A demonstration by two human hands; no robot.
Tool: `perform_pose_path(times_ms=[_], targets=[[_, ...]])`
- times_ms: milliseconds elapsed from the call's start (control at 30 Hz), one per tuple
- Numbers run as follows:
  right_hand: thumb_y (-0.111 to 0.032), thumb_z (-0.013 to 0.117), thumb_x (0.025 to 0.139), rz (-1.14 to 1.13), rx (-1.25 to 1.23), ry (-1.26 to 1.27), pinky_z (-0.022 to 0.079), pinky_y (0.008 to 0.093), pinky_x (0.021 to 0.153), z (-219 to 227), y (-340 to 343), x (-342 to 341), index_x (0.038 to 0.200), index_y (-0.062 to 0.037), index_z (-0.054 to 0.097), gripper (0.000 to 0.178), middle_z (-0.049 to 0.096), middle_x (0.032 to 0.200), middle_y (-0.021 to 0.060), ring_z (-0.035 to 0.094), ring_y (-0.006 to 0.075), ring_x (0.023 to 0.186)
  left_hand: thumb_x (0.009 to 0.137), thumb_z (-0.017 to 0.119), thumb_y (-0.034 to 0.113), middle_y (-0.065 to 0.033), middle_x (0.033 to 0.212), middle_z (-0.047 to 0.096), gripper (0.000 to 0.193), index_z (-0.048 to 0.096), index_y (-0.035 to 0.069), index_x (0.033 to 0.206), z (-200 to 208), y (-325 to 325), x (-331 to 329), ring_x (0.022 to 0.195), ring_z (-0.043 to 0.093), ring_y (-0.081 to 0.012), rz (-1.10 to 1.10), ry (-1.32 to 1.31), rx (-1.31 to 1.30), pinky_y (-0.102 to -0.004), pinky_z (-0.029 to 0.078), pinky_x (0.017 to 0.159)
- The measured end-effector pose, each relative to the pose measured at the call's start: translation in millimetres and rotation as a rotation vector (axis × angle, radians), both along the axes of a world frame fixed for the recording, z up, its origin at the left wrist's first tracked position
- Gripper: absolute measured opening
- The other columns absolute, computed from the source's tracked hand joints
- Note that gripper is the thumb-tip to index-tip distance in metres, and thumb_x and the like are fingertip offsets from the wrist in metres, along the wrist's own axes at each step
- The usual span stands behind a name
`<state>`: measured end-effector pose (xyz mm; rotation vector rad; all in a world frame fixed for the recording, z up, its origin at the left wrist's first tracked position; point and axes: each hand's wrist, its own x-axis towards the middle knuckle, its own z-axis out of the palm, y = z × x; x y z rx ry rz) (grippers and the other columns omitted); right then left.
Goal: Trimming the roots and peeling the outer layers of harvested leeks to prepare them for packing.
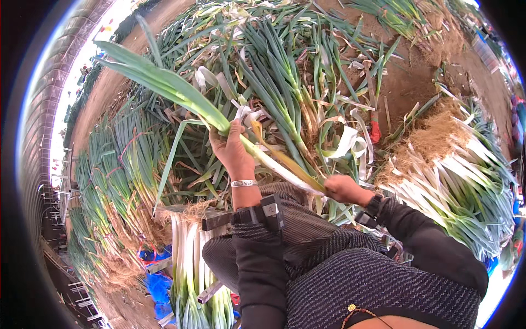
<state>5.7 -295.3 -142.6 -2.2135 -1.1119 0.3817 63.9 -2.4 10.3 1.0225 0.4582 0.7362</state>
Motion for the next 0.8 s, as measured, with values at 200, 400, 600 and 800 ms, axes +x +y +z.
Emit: perform_pose_path(times_ms=[200, 400, 600, 800], targets=[[-0.019, 0.066, 0.074, -0.109, -0.762, 0.145, 0.051, 0.0449, 0.064, -73.9, -88.5, -9.2, 0.094, -0.0083, 0.069, 0.024, 0.066, 0.081, 0.013, 0.067, 0.0317, 0.078, 0.082, 0.062, -0.004, -0.0077, 0.091, 0.063, 0.038, 0.051, 0.003, 0.118, 7.7, -4.4, -7.7, 0.061, 0.056, -0.0108, -0.058, -0.047, -0.008, -0.0238, 0.046, 0.054], [-0.026, 0.061, 0.079, -0.327, -0.838, 0.067, 0.052, 0.0406, 0.062, -92.7, -134.9, 48.4, 0.092, -0.0055, 0.071, 0.027, 0.069, 0.081, 0.0166, 0.069, 0.0308, 0.074, 0.086, 0.057, 0.001, -0.016, 0.099, 0.066, 0.042, 0.048, 0.009, 0.126, 13.4, 8.3, -19.5, 0.056, 0.051, -0.0104, -0.148, -0.067, -0.115, -0.023, 0.042, 0.048], [-0.026, 0.064, 0.088, -0.423, 0.405, 0.813, 0.048, 0.0246, 0.066, 59.0, 7.3, 118.0, 0.1, 0.003, 0.064, 0.031, 0.063, 0.091, 0.0065, 0.06, 0.0105, 0.078, 0.086, 0.054, 0.006, -0.0177, 0.101, 0.065, 0.058, 0.033, 0.013, 0.14, 24.8, -1.2, -23.5, 0.056, 0.051, -0.012, -0.32, -0.081, -0.126, -0.0244, 0.043, 0.048], [-0.01, 0.06, 0.089, 0.25, 0.425, 0.439, 0.047, 0.032, 0.087, 170.6, 111.5, 101.8, 0.117, -0.0028, 0.059, 0.028, 0.057, 0.119, 0.013, 0.057, 0.02, 0.1, 0.089, 0.066, 0.029, -0.005, 0.1, 0.063, 0.035, 0.059, 0.007, 0.114, 9.6, -0.9, -23.0, 0.079, 0.061, -0.0137, -0.326, 0.183, -0.056, -0.0281, 0.05, 0.062]])
